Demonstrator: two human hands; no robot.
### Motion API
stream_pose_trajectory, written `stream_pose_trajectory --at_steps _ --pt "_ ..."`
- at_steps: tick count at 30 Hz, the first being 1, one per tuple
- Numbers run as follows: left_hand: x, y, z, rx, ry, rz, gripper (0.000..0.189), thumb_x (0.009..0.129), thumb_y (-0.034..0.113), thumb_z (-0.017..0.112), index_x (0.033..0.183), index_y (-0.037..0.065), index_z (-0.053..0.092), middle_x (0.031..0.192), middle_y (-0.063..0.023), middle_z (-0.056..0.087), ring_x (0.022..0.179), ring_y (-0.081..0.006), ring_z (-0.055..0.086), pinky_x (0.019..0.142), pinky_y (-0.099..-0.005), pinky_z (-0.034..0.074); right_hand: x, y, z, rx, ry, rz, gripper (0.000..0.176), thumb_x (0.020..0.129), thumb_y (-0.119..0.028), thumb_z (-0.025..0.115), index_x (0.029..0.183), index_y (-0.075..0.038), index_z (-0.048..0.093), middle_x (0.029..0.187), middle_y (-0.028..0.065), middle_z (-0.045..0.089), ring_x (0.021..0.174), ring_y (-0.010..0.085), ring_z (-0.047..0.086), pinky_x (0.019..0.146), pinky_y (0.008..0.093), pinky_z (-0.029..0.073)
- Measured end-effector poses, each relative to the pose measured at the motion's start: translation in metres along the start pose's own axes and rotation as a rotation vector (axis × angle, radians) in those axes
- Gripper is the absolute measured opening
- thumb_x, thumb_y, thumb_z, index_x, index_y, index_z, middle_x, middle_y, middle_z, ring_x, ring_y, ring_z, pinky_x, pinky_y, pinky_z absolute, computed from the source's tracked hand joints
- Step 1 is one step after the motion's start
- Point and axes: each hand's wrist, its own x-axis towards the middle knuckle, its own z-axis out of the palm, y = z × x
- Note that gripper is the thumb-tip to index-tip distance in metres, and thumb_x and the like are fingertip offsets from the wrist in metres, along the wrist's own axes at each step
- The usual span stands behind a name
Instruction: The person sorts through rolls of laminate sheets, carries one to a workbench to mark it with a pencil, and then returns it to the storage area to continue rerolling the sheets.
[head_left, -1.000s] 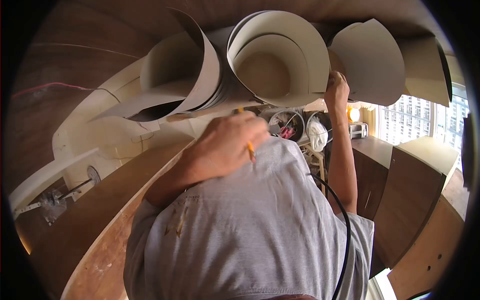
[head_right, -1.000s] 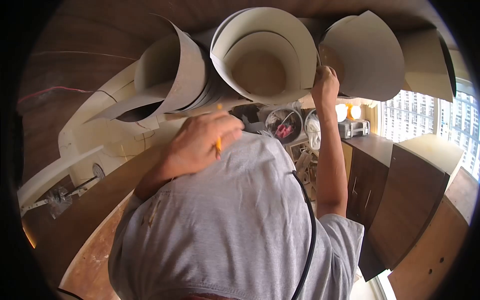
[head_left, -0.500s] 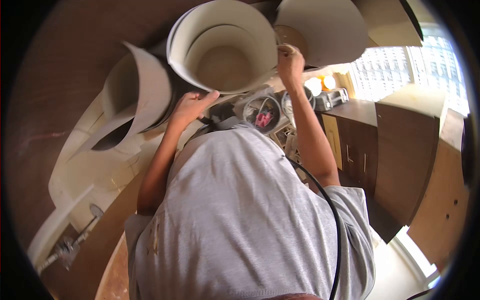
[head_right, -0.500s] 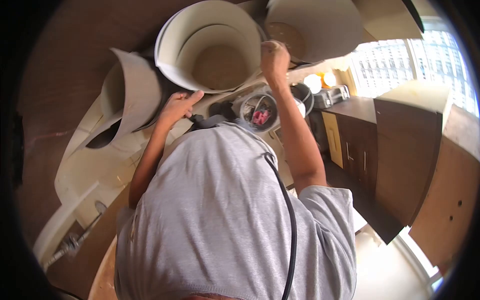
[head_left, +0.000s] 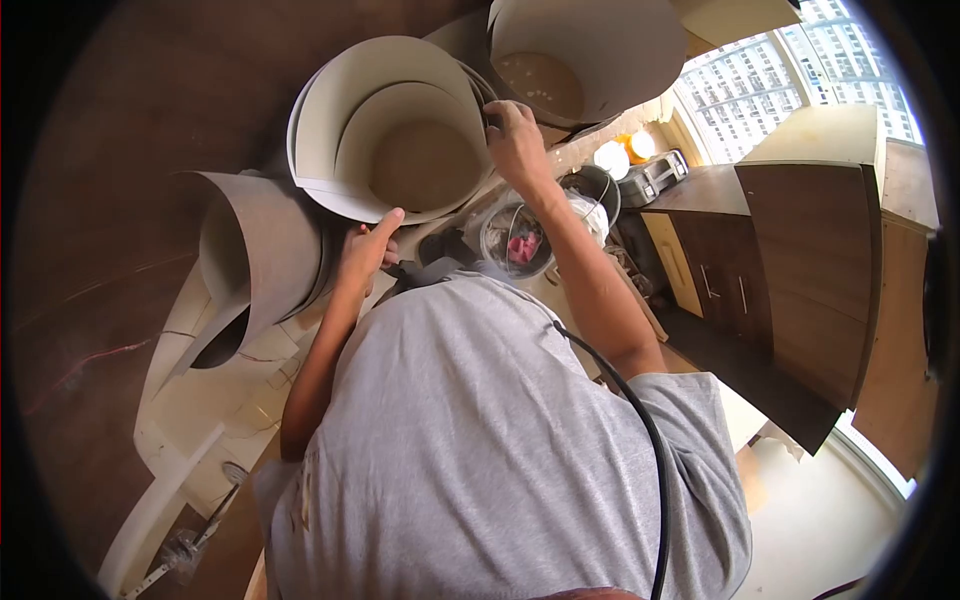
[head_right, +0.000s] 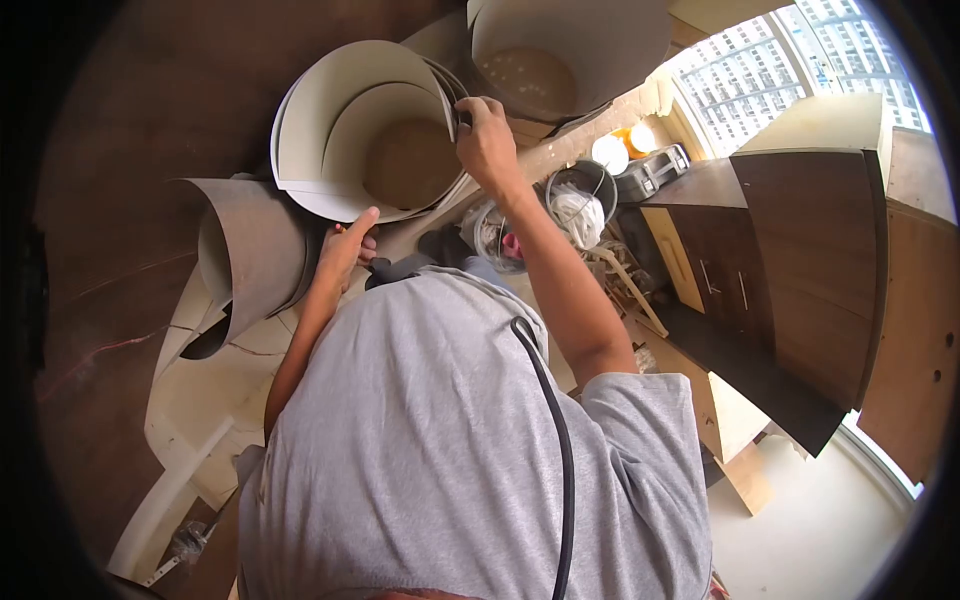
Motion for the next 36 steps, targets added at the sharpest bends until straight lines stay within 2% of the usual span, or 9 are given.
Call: stream_pose_trajectory --at_steps 9,10,13,14,16,23,30,31,36 --pt "0.008 0.000 -0.007 0.038 -0.002 -0.050 0.054 0.081 0.058 0.079 0.088 0.006 0.069 0.070 -0.0018 0.060 0.055 -0.0117 0.056 0.053 -0.0285 0.044 0.000 -0.003 0.004 -0.017 0.017 -0.014 0.045 0.088 -0.002 0.060 0.132 -0.004 0.059 0.136 0.0274 0.058 0.123 0.0458 0.057 0.104 0.0489 0.047" --pt "0.012 -0.001 -0.010 0.088 -0.021 -0.069 0.059 0.080 0.061 0.079 0.094 0.005 0.072 0.073 -0.0028 0.063 0.060 -0.0134 0.060 0.056 -0.0299 0.048 0.009 0.011 -0.001 -0.021 -0.008 -0.156 0.042 0.086 0.000 0.059 0.128 0.000 0.064 0.124 0.0271 0.066 0.117 0.0438 0.062 0.103 0.0458 0.049" --pt "0.014 -0.003 -0.012 0.041 -0.062 -0.086 0.056 0.080 0.059 0.080 0.094 0.006 0.071 0.073 -0.0021 0.063 0.060 -0.0126 0.060 0.059 -0.0292 0.050 0.031 0.014 -0.026 0.175 -0.244 -0.019 0.034 0.087 0.000 0.058 0.118 0.001 0.072 0.105 0.0180 0.075 0.093 0.0242 0.071 0.085 0.0321 0.054" --pt "0.015 -0.002 -0.013 0.021 -0.092 -0.099 0.055 0.080 0.058 0.081 0.094 0.006 0.071 0.074 -0.0022 0.063 0.060 -0.0124 0.060 0.059 -0.0293 0.051 0.036 0.014 -0.027 0.087 -0.186 -0.073 0.035 0.082 -0.003 0.055 0.110 -0.002 0.077 0.108 0.0254 0.072 0.105 0.0398 0.068 0.096 0.0411 0.052" --pt "0.014 -0.004 -0.013 0.015 -0.069 -0.085 0.054 0.080 0.056 0.082 0.096 0.006 0.070 0.075 -0.0028 0.064 0.060 -0.0123 0.060 0.058 -0.0297 0.051 0.038 -0.025 -0.045 0.197 -0.385 0.237 0.035 0.082 -0.003 0.055 0.109 -0.002 0.077 0.094 0.0216 0.075 0.091 0.0344 0.072 0.087 0.0385 0.054" --pt "0.008 -0.005 -0.011 0.011 -0.031 -0.048 0.052 0.081 0.051 0.083 0.106 0.007 0.067 0.082 -0.0048 0.064 0.059 -0.0131 0.060 0.057 -0.0314 0.052 0.062 0.011 -0.021 0.081 -0.418 0.069 0.046 0.077 0.000 0.046 0.107 -0.006 0.079 0.070 0.0162 0.069 0.054 0.0226 0.064 0.053 0.0378 0.053" --pt "0.009 -0.005 -0.013 0.056 -0.037 -0.052 0.052 0.082 0.050 0.083 0.107 0.008 0.066 0.079 -0.0032 0.063 0.059 -0.0121 0.059 0.057 -0.0296 0.052 0.062 -0.001 -0.019 0.094 -0.492 0.083 0.041 0.077 0.000 0.048 0.104 -0.005 0.079 0.075 0.0179 0.072 0.055 0.0264 0.067 0.053 0.0392 0.054" --pt "0.009 -0.007 -0.012 0.065 -0.044 -0.056 0.052 0.082 0.050 0.083 0.107 0.008 0.066 0.079 -0.0032 0.063 0.059 -0.0121 0.059 0.057 -0.0296 0.052 0.064 -0.004 -0.021 0.024 -0.519 0.143 0.028 0.084 -0.005 0.056 0.103 -0.004 0.077 0.091 0.0150 0.073 0.072 0.0292 0.069 0.065 0.0384 0.056" --pt "0.005 0.003 -0.012 0.039 -0.063 -0.084 0.048 0.081 0.049 0.084 0.102 0.009 0.068 0.077 -0.0022 0.063 0.060 -0.0112 0.058 0.057 -0.0289 0.050 0.066 0.006 -0.021 0.070 -0.497 0.006 0.023 0.084 -0.010 0.060 0.100 -0.002 0.076 0.084 0.0126 0.071 0.072 0.0253 0.066 0.069 0.0371 0.054"
